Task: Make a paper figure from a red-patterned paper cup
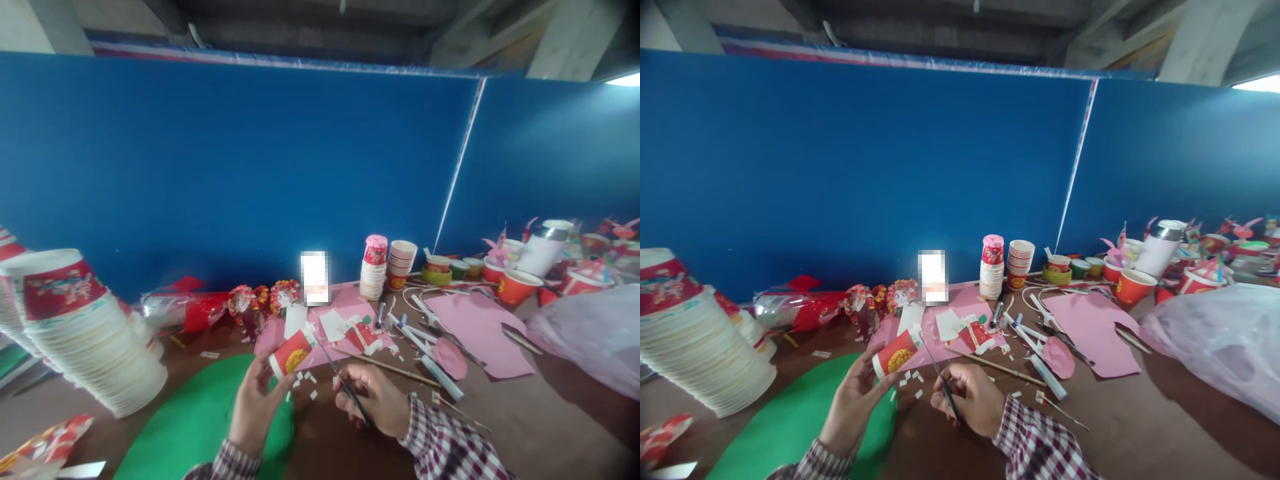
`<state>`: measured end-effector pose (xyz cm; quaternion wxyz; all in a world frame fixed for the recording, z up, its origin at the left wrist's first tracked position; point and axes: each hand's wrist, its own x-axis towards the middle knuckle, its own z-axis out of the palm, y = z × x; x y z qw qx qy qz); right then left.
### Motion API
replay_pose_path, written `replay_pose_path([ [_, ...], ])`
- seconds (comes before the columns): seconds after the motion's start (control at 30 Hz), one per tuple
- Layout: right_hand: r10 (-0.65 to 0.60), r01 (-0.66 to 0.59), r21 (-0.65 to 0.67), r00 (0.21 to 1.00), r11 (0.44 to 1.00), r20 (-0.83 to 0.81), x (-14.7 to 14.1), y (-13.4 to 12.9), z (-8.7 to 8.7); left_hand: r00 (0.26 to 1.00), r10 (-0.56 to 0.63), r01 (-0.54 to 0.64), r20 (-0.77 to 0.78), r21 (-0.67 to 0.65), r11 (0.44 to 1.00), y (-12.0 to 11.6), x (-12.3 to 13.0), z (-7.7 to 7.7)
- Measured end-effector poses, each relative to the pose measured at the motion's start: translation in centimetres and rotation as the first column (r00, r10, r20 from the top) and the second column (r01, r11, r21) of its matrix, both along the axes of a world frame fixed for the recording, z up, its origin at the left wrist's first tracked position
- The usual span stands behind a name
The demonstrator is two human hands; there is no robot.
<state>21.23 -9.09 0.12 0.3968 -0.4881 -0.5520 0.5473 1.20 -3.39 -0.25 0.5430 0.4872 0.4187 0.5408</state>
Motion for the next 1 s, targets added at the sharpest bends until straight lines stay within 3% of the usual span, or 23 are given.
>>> replay_pose_path([
  [0.23, 0.0, -0.001, 0.009, 0.999, 1.0, 0.035, 0.1, -0.08, -0.1, 0.996, -0.023, 0.03, 0.082, -0.092, 0.995, -0.2, 0.08, -0.25],
  [0.53, -0.004, 0.004, 0.007, 1.0, 1.0, -0.024, 0.11, -0.07, 0.11, 0.999, -0.035, 0.035, 0.014, -0.071, 0.997, -0.26, 0.07, -0.51],
  [1.0, 0.002, -0.002, 0.007, 1.0, 1.0, 0.031, 0.44, -0.02, 0.06, 0.998, -0.055, 0.054, -0.008, -0.061, 0.997, -0.51, 0.23, -0.23],
])
